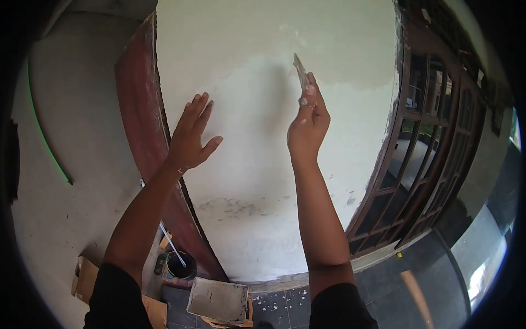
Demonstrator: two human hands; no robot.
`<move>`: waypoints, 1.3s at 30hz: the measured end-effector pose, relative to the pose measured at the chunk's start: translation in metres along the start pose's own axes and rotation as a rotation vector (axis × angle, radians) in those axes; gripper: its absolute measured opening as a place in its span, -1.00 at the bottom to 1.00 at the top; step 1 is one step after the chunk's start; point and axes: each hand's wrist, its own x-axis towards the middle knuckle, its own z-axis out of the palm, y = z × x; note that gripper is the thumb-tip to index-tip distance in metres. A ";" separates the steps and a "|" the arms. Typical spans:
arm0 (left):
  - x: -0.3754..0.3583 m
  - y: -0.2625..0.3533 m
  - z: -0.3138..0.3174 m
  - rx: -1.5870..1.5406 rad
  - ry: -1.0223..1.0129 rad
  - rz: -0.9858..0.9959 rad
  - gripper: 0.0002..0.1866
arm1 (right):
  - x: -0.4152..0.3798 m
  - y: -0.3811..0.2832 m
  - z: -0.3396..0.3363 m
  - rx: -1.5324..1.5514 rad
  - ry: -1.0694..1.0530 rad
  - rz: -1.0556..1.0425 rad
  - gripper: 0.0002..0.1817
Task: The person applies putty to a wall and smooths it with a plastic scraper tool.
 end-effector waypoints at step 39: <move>0.028 -0.025 0.039 0.226 -0.073 0.317 -0.10 | 0.045 0.105 0.002 -0.983 -0.098 -0.859 -0.50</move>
